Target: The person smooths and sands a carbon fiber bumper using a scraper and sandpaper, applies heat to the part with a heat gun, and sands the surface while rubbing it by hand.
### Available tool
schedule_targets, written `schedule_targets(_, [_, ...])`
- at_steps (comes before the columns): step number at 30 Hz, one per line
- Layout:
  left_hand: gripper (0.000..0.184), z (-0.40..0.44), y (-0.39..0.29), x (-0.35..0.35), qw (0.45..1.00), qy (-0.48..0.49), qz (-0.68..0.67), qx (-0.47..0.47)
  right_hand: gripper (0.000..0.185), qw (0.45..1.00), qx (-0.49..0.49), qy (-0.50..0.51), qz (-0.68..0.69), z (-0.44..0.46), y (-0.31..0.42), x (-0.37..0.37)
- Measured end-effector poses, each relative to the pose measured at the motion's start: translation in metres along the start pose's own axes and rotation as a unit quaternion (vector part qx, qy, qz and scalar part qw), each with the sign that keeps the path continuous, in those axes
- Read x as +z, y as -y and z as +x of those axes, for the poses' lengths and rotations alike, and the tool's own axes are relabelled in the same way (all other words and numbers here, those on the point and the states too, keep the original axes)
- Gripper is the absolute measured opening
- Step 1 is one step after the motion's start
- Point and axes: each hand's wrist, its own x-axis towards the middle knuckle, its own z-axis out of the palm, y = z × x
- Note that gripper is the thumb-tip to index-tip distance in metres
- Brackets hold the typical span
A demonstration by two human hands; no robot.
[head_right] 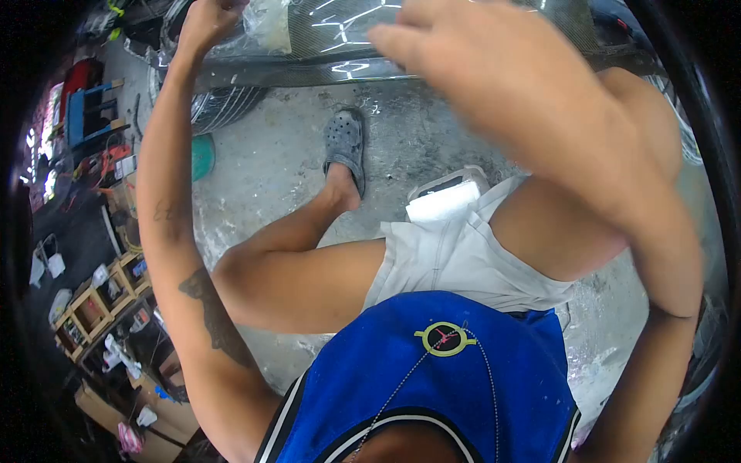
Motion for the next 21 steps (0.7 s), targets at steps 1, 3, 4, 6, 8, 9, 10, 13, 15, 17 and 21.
schedule_targets(1, [0.019,0.004,0.015,0.006,1.0,0.015,0.024,-0.005,0.052,0.996,-0.037,-0.04,-0.064,-0.005,0.006,0.019])
schedule_targets(3, [0.019,0.003,0.034,0.018,0.999,0.028,0.034,-0.007,0.049,0.995,-0.014,-0.021,-0.1,-0.012,0.024,0.047])
schedule_targets(4, [0.02,0.001,0.038,0.023,0.999,0.006,0.02,0.039,0.046,0.992,0.003,-0.01,-0.129,-0.013,0.03,0.06])
schedule_targets(6, [0.02,0.001,0.044,0.031,0.997,-0.005,0.0,0.076,0.045,0.99,0.039,-0.007,-0.132,-0.012,0.042,0.087])
schedule_targets(8, [0.021,-0.002,0.046,0.037,0.995,-0.04,-0.025,0.084,0.046,0.987,0.082,-0.009,-0.136,-0.009,0.048,0.115])
schedule_targets(9, [0.022,-0.003,0.045,0.037,0.993,-0.075,-0.037,0.089,0.046,0.985,0.088,-0.004,-0.145,-0.006,0.049,0.125])
schedule_targets(10, [0.025,-0.007,0.038,0.033,0.996,-0.062,-0.032,0.049,0.047,0.985,0.091,-0.001,-0.147,-0.002,0.049,0.134])
schedule_targets(13, [0.02,-0.014,0.039,0.046,0.984,-0.135,-0.093,0.073,0.048,0.983,0.102,0.01,-0.154,0.007,0.052,0.152])
schedule_targets(15, [0.018,-0.021,0.028,0.043,0.988,-0.12,-0.095,0.015,0.048,0.984,0.088,-0.001,-0.152,0.014,0.054,0.16])
schedule_targets(17, [0.016,-0.027,0.025,0.043,0.989,-0.101,-0.093,-0.046,0.049,0.984,0.091,0.008,-0.153,0.021,0.056,0.167])
schedule_targets(21, [0.018,-0.028,0.04,0.055,0.988,-0.145,-0.052,0.007,0.05,0.982,0.092,0.008,-0.165,0.027,0.055,0.18])
